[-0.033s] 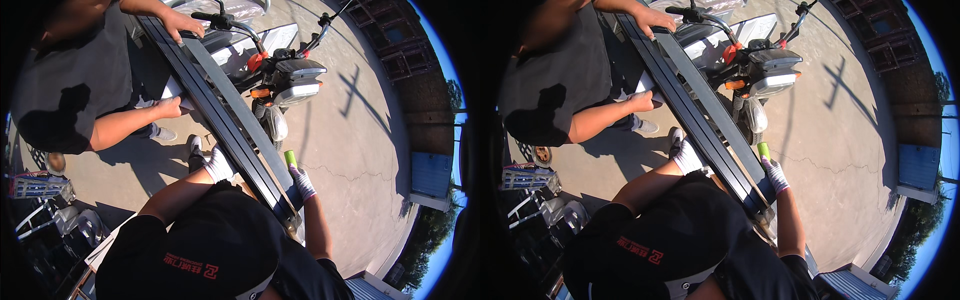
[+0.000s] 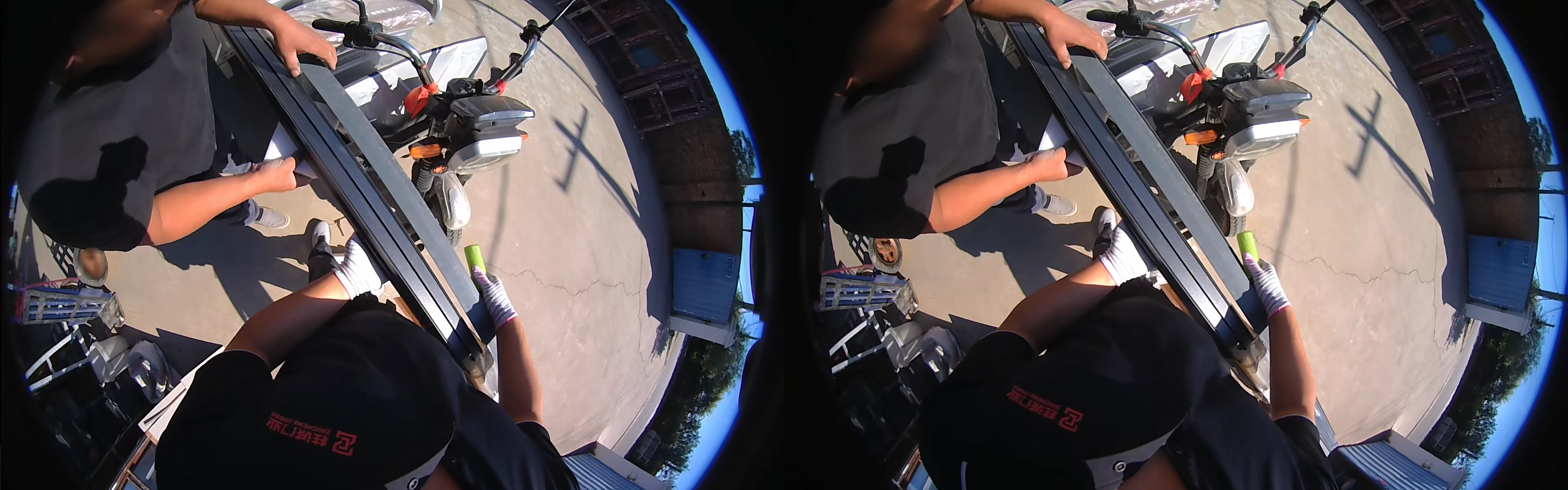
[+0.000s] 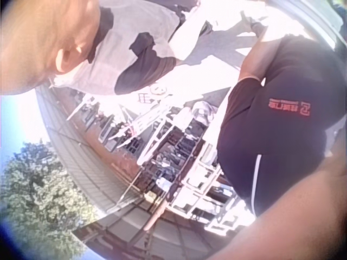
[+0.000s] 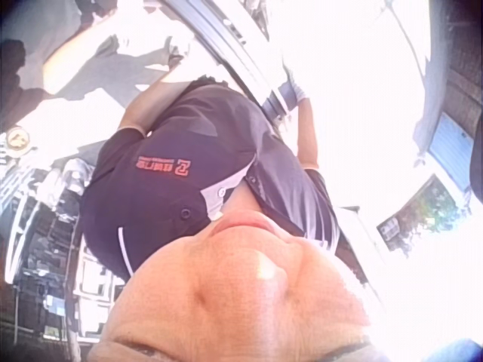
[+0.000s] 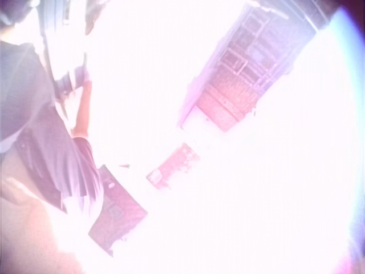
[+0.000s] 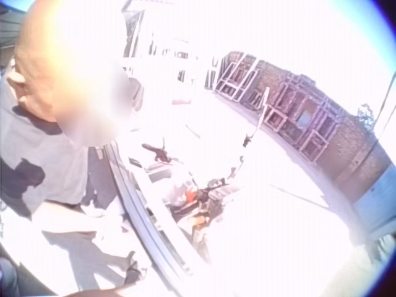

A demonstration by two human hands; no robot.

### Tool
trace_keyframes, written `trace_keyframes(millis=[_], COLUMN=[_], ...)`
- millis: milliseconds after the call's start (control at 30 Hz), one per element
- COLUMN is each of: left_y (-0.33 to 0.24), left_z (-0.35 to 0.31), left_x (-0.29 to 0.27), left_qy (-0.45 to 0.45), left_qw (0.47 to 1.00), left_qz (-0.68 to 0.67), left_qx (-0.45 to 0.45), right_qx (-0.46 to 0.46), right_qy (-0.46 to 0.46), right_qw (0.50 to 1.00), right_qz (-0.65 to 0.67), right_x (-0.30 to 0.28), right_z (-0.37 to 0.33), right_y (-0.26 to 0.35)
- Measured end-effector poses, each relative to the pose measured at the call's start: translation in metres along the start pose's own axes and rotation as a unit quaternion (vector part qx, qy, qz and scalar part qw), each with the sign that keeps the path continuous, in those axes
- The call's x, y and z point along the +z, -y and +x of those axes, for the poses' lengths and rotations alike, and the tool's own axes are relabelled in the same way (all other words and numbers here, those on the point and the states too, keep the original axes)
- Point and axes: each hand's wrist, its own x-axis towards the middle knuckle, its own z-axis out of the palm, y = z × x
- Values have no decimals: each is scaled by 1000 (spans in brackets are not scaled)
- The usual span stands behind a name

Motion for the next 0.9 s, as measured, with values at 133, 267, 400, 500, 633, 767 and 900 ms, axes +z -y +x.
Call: trace_keyframes(millis=[133, 267, 400, 500, 633, 767, 900], left_y=[2, 5, 4, 3, 2, 3, 6], left_z=[-2, -4, -3, -2, -2, -7, -11], left_x=[9, 18, 17, 11, 7, 17, 37], left_qy=[4, -80, -26, -11, -3, -56, -64], left_qw=[1000, 995, 999, 1000, 999, 996, 996], left_qz=[-12, 54, 11, 17, 21, 58, 55], left_qx=[3, 24, 18, 22, 23, 24, 23], right_qx=[17, -3, -31, -24, -33, -26, -27], right_qy=[11, 9, 0, -2, 9, 5, 1], right_qw=[1000, 1000, 999, 999, 997, 997, 996], right_qz=[-6, 20, 45, 49, 65, 71, 84], right_x=[-1, -1, 2, 0, -4, -6, -10], right_z=[0, 1, -2, -6, -6, 2, 7], right_y=[-1, -4, -1, 4, 5, 0, -5])
